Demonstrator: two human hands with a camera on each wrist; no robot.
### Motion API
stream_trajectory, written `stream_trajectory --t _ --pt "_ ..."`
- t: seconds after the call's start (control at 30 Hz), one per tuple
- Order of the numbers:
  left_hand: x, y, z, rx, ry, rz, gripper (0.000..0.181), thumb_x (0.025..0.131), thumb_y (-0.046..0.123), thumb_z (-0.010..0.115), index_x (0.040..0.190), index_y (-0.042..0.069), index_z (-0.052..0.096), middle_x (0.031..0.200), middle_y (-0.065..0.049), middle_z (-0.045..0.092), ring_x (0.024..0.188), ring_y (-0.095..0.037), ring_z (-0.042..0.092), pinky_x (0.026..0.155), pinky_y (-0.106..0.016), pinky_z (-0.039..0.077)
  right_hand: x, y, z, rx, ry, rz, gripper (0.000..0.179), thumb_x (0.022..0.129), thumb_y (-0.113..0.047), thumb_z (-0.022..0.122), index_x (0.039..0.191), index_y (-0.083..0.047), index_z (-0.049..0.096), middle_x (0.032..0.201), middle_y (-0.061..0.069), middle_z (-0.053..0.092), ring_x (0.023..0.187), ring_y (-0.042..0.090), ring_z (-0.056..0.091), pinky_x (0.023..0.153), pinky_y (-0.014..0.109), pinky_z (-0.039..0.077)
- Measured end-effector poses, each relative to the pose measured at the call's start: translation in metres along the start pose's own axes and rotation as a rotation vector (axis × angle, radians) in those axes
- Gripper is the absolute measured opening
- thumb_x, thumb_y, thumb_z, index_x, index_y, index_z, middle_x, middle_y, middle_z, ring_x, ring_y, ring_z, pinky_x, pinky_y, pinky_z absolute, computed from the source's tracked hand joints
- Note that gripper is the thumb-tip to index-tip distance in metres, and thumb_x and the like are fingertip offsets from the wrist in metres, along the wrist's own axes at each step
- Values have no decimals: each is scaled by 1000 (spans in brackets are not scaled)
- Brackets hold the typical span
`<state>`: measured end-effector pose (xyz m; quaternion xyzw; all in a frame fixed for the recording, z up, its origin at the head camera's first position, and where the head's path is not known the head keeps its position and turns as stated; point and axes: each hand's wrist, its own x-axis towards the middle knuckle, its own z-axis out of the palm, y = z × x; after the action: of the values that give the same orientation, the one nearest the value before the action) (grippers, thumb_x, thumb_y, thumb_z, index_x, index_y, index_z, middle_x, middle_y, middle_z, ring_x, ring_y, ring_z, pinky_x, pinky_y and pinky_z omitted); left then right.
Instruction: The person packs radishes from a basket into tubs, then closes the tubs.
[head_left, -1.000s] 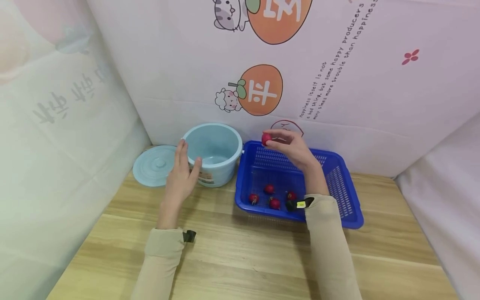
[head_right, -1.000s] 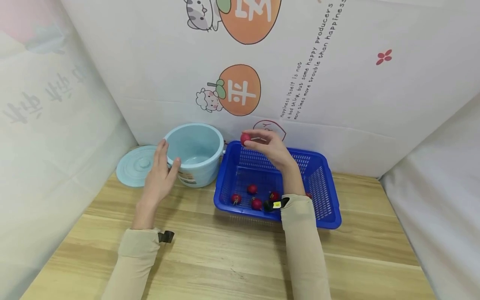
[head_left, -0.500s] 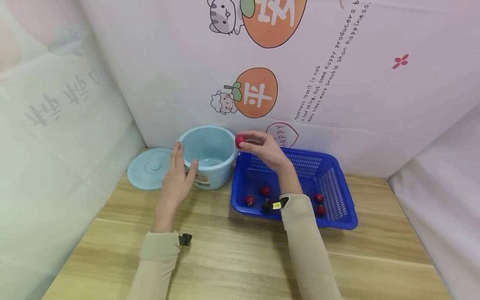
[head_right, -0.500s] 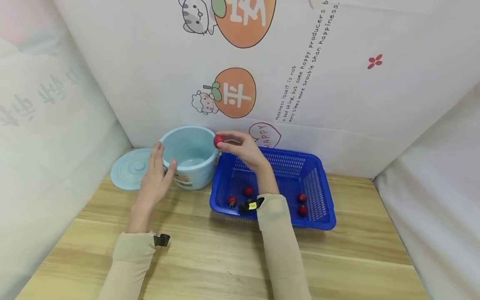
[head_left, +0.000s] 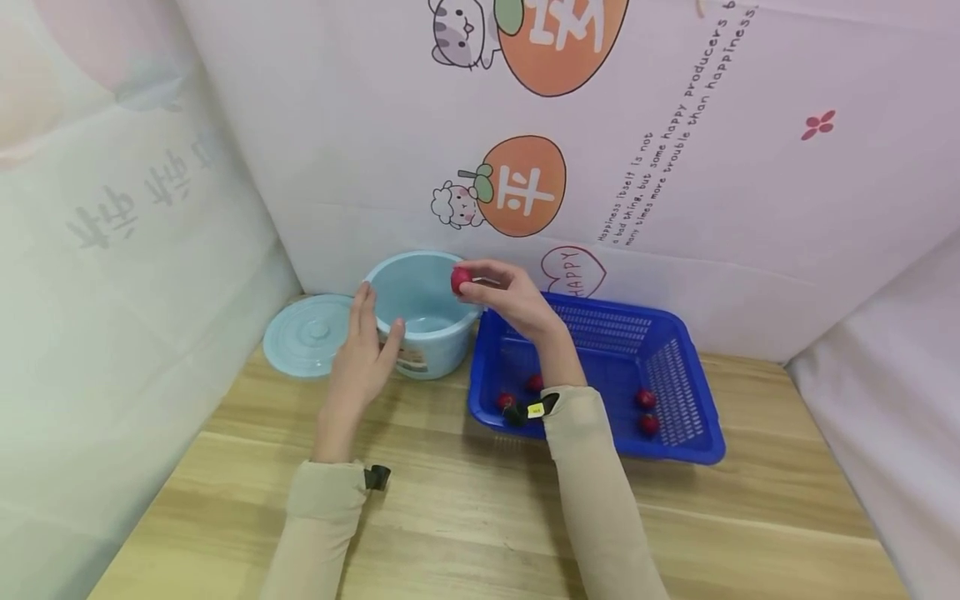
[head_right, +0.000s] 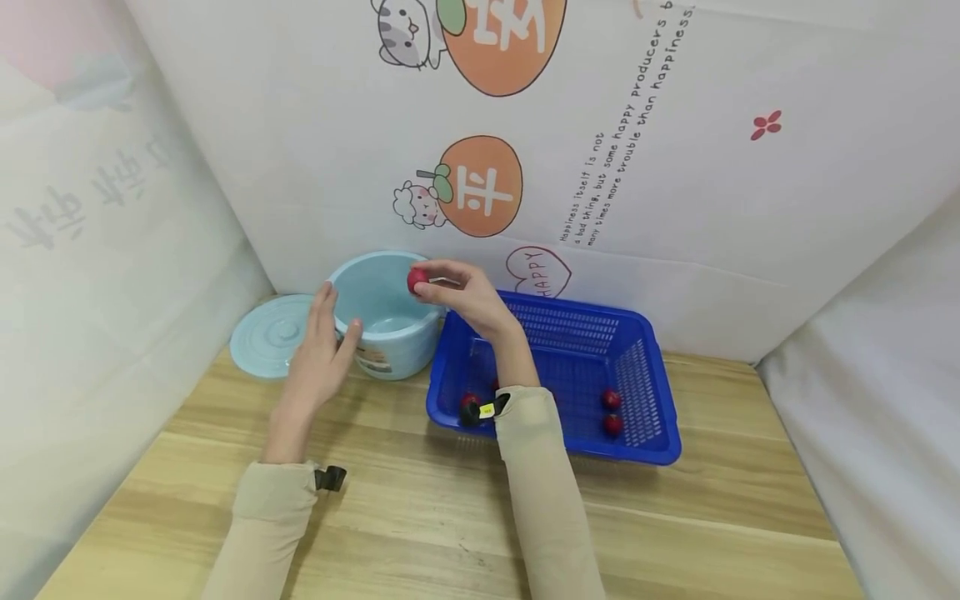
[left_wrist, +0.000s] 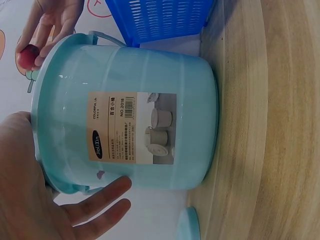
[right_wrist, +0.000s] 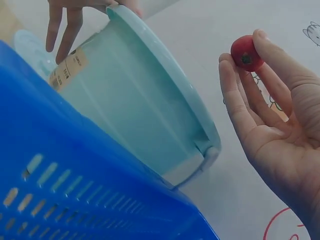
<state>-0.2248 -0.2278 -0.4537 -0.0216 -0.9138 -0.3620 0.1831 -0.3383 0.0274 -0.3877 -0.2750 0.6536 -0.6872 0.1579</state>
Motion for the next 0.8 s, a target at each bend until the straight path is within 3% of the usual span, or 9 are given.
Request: stream_trajectory --t 0.33,0.5,0.8 --pt "-1 0 -1 9 4 -6 81 111 60 34 169 7 16 178 3 3 121 -51 61 87 -67 53 11 7 8 71 -7 -5 33 99 -5 72 132 -4 70 128 17 68 112 31 72 103 42 55" --pt "-2 0 0 7 -6 -15 82 110 62 33 170 9 15 178 6 1 128 -51 57 94 -70 50 14 10 11 35 -21 -10 33 100 -6 72 132 -4 70 127 16 69 113 31 72 105 45 54" --pt "-1 2 1 14 -2 -14 82 110 62 33 170 9 15 178 5 3 122 -50 61 89 -67 53 17 10 15 -45 -25 2 35 100 -13 75 134 -7 70 128 16 70 117 32 71 106 43 53"
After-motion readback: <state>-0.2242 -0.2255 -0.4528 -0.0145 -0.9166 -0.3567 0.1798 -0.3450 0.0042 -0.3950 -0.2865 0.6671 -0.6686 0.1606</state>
